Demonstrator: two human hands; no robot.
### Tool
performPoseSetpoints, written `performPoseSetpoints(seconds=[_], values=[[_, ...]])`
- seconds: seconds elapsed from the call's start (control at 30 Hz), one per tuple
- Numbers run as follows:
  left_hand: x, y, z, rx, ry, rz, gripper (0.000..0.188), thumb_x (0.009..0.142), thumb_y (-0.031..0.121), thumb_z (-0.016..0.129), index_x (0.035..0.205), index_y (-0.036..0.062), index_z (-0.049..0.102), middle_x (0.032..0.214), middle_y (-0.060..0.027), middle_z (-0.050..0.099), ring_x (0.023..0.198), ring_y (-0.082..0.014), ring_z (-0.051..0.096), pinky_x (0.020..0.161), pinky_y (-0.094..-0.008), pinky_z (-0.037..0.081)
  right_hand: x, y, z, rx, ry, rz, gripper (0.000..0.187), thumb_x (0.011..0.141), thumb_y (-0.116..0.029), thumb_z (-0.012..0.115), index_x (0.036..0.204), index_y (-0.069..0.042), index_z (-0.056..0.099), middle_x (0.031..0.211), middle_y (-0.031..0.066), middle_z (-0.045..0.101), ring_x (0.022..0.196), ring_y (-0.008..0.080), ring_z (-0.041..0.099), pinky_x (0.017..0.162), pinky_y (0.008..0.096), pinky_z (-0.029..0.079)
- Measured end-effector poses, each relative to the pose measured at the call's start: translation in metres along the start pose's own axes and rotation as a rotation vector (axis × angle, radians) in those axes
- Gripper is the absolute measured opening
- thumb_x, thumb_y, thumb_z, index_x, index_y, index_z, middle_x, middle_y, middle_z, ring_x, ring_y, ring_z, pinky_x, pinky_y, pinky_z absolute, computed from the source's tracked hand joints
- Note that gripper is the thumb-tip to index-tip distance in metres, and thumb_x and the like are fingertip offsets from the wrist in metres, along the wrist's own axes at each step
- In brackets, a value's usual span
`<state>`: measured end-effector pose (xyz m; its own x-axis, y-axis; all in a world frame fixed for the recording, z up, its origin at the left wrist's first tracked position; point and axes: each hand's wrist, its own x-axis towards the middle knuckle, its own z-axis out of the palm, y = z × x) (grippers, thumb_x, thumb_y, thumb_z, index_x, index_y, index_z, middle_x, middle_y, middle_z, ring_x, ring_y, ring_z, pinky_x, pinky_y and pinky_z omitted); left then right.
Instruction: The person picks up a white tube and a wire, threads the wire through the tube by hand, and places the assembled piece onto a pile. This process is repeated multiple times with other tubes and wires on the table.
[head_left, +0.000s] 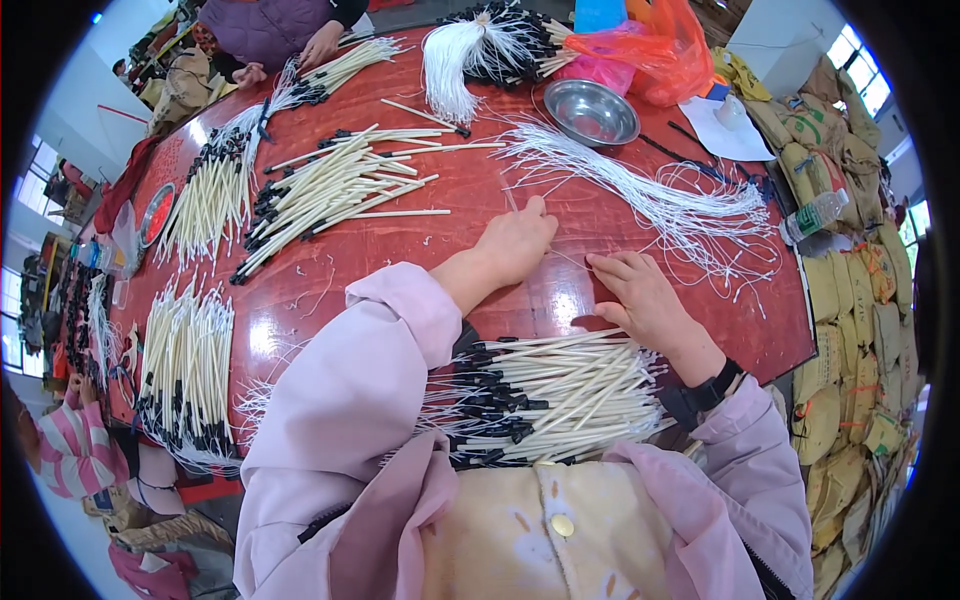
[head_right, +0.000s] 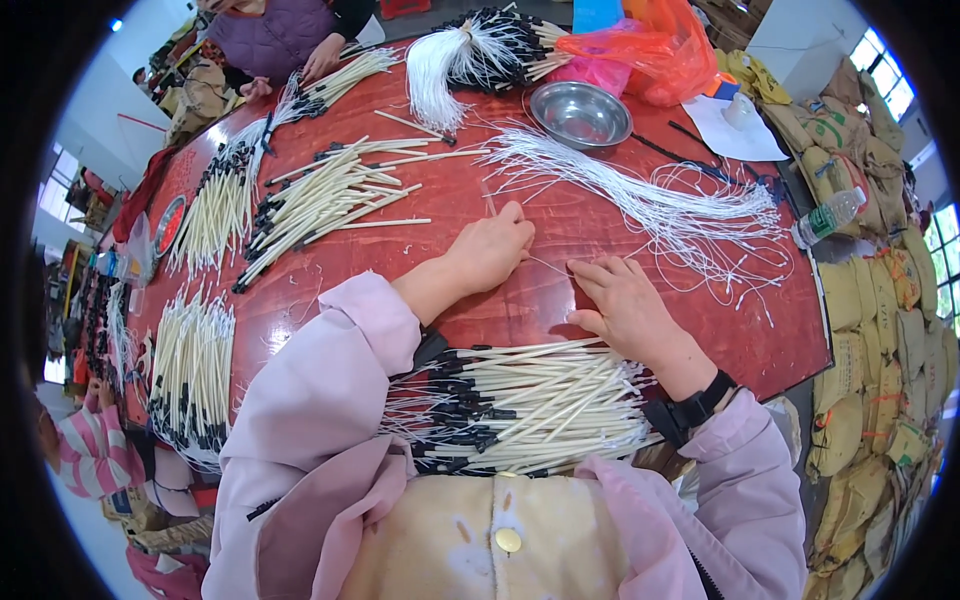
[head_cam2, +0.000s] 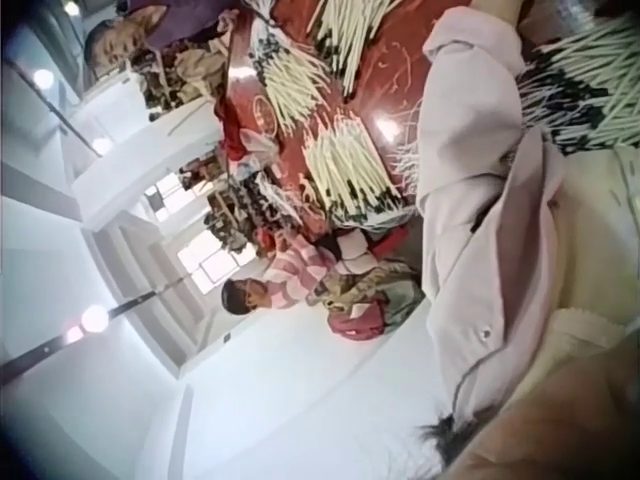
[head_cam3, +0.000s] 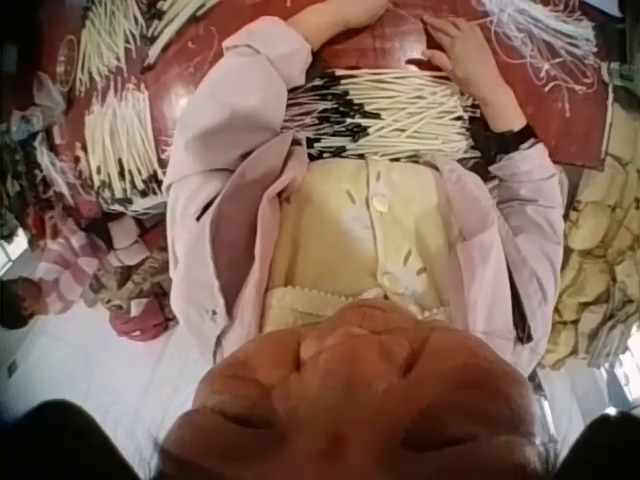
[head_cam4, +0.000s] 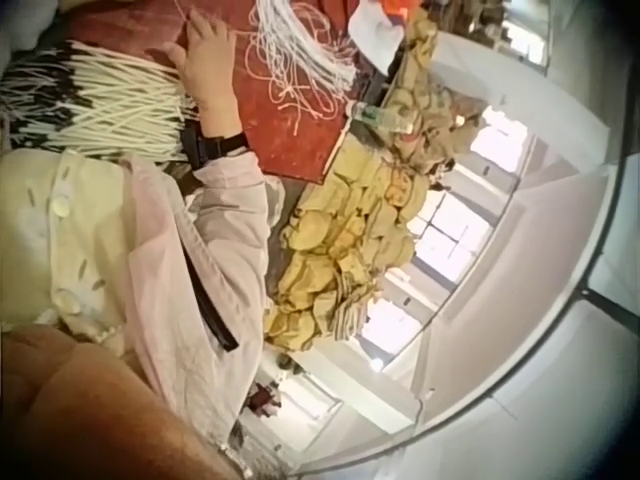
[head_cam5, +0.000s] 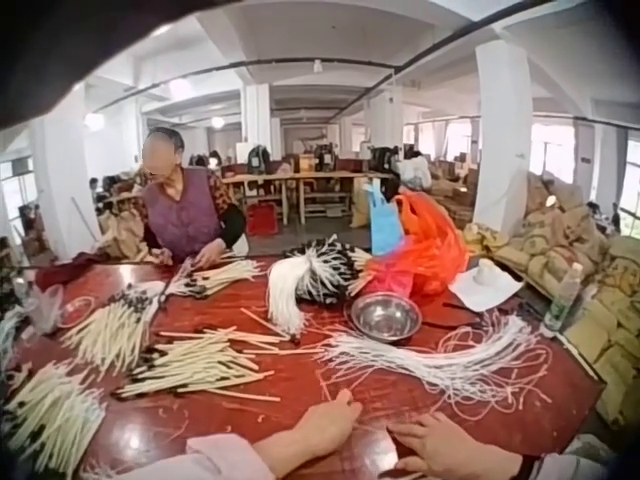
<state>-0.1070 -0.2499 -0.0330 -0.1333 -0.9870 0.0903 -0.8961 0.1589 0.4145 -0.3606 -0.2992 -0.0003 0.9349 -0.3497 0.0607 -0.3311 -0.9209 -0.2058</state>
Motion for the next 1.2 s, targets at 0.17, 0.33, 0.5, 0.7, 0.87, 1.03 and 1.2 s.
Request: performPoseSetpoints(seconds=[0.17, 0.33, 0.5, 0.7, 0.87, 1.03, 1.2], values=[[-0.011, 0.006, 0.008, -0.083, 0.060, 0.006, 0.022, 0.092, 0.018, 0.067, 0.107, 0.0035, 0.062, 0.105, -0.0198, 0.065, 0.091, -0.0421, 0.067, 0.078, -0.0525, 0.054, -0.008, -0.005, 0.002, 0.010, 0.015, 0.009, 0.067, 0.089, -0.042, 0.064, 0.133, 0.007, 0.059, 0.147, 0.0133, 0.055, 0.128, 0.0351, 0.050, 0.111, 0.0450, 0.038], [-0.047, 0.005, -0.017, -0.173, 0.143, -0.067, 0.021, 0.092, 0.022, 0.066, 0.100, 0.0024, 0.067, 0.093, -0.0202, 0.071, 0.088, -0.0397, 0.069, 0.076, -0.0492, 0.054, -0.016, -0.007, 0.001, -0.014, 0.010, 0.033, 0.066, 0.090, -0.042, 0.062, 0.133, 0.008, 0.059, 0.149, 0.0136, 0.053, 0.130, 0.0368, 0.048, 0.112, 0.0466, 0.037], [-0.105, -0.026, -0.034, -0.357, 0.236, -0.386, 0.021, 0.088, 0.023, 0.070, 0.092, 0.0029, 0.072, 0.084, -0.0193, 0.072, 0.083, -0.0381, 0.070, 0.074, -0.0471, 0.054, -0.022, -0.004, 0.003, 0.019, 0.004, 0.056, 0.066, 0.090, -0.040, 0.063, 0.135, 0.007, 0.057, 0.150, 0.0140, 0.052, 0.132, 0.0375, 0.047, 0.112, 0.0468, 0.036], [-0.145, -0.032, -0.038, -0.256, 0.158, -0.572, 0.019, 0.085, 0.023, 0.075, 0.083, 0.0046, 0.072, 0.075, -0.0153, 0.071, 0.075, -0.0356, 0.070, 0.067, -0.0453, 0.054, -0.018, -0.009, 0.000, 0.004, -0.005, 0.062, 0.067, 0.090, -0.040, 0.063, 0.137, 0.008, 0.056, 0.149, 0.0154, 0.052, 0.132, 0.0383, 0.047, 0.112, 0.0465, 0.037], [-0.124, -0.049, -0.058, -0.010, 0.199, -0.578, 0.024, 0.084, 0.025, 0.076, 0.091, 0.0038, 0.068, 0.092, -0.0178, 0.070, 0.089, -0.0349, 0.070, 0.074, -0.0505, 0.055, -0.019, -0.006, 0.000, 0.018, 0.004, 0.043, 0.067, 0.090, -0.041, 0.063, 0.135, 0.009, 0.057, 0.148, 0.0167, 0.053, 0.130, 0.0381, 0.048, 0.111, 0.0456, 0.038], [-0.088, -0.101, -0.051, 0.277, 0.334, -0.250, 0.023, 0.086, 0.017, 0.072, 0.100, 0.0026, 0.061, 0.105, -0.0164, 0.062, 0.101, -0.0347, 0.064, 0.079, -0.0461, 0.054, -0.016, -0.009, 0.001, 0.020, 0.018, 0.027, 0.067, 0.090, -0.042, 0.064, 0.132, 0.009, 0.058, 0.146, 0.0170, 0.054, 0.128, 0.0378, 0.049, 0.110, 0.0456, 0.039], [-0.077, -0.120, -0.053, 0.206, 0.199, -0.094, 0.017, 0.090, 0.015, 0.067, 0.098, 0.0014, 0.060, 0.102, -0.0176, 0.061, 0.099, -0.0360, 0.063, 0.082, -0.0460, 0.052, -0.018, -0.007, 0.006, 0.062, 0.054, 0.056, 0.062, 0.086, -0.035, 0.069, 0.129, 0.009, 0.060, 0.145, 0.0169, 0.056, 0.126, 0.0372, 0.051, 0.109, 0.0441, 0.041]])
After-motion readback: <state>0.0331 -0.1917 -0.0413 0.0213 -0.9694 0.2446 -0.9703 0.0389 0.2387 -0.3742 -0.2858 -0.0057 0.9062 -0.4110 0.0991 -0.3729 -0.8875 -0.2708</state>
